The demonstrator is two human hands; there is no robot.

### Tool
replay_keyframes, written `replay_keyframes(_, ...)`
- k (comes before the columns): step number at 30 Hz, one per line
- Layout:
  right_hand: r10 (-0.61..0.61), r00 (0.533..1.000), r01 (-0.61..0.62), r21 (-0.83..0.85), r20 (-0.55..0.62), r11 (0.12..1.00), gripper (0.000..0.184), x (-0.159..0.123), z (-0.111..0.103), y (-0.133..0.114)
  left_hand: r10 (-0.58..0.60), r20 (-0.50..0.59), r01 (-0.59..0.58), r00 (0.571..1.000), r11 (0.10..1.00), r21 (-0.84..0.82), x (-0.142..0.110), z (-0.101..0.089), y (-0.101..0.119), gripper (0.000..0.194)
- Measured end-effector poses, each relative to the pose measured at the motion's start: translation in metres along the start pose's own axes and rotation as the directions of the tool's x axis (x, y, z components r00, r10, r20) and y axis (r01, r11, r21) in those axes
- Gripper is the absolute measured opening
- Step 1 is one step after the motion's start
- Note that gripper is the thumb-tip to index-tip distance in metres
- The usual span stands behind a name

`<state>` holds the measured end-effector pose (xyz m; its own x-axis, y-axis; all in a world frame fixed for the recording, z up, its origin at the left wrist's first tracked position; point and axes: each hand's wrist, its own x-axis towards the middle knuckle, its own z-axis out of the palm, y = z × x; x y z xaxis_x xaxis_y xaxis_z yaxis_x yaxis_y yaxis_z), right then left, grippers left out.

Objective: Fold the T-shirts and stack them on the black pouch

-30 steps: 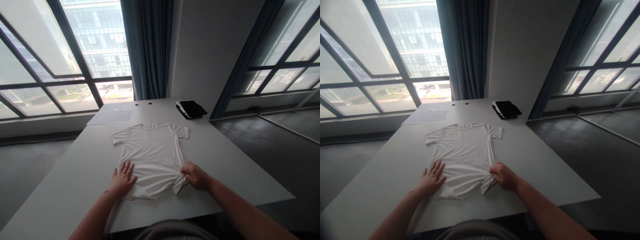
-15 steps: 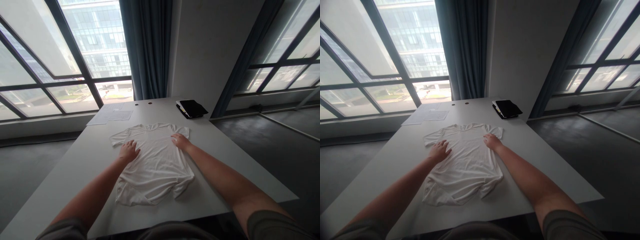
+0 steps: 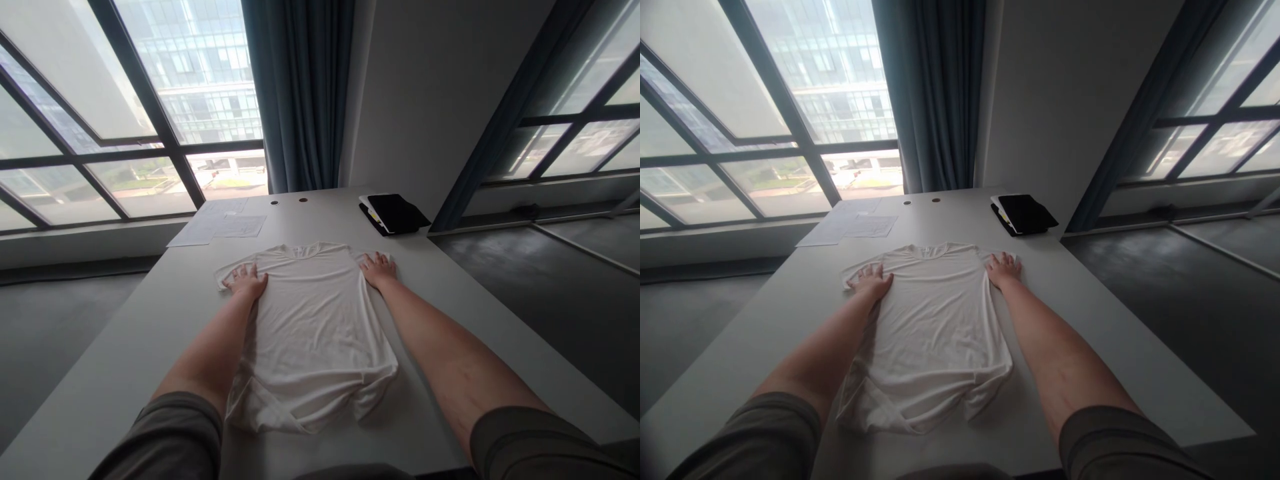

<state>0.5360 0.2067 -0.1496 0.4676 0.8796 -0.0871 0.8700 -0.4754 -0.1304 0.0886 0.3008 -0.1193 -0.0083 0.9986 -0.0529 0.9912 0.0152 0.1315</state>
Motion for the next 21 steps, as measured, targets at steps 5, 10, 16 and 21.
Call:
replay_keyframes(5, -0.024, 1.0, 0.024, -0.001, -0.003, 1.0, 0.067, 0.018, -0.002, -0.003, -0.003, -0.001, 0.003, 1.0, 1.0, -0.016, 0.017, -0.002, 0.003, 0.082)
replay_keyframes(10, -0.044, 0.999, 0.044, -0.013, 0.0, 0.999, 0.067, 0.039, -0.004, -0.005, -0.009, 0.031, 0.009, 0.999, 1.0, -0.004, 0.029, -0.005, 0.007, 0.083)
replay_keyframes(16, -0.06, 0.998, 0.06, -0.015, -0.006, 0.998, 0.067, 0.067, -0.008, -0.01, -0.107, -0.136, 0.094, 0.985, 0.99, -0.101, 0.036, -0.001, 0.003, 0.067)
replay_keyframes(21, -0.065, 0.997, 0.065, -0.006, -0.046, 0.998, 0.064, 0.07, -0.008, -0.009, -0.104, -0.091, 0.089, 0.99, 0.983, -0.16, 0.049, 0.0, -0.023, 0.064)
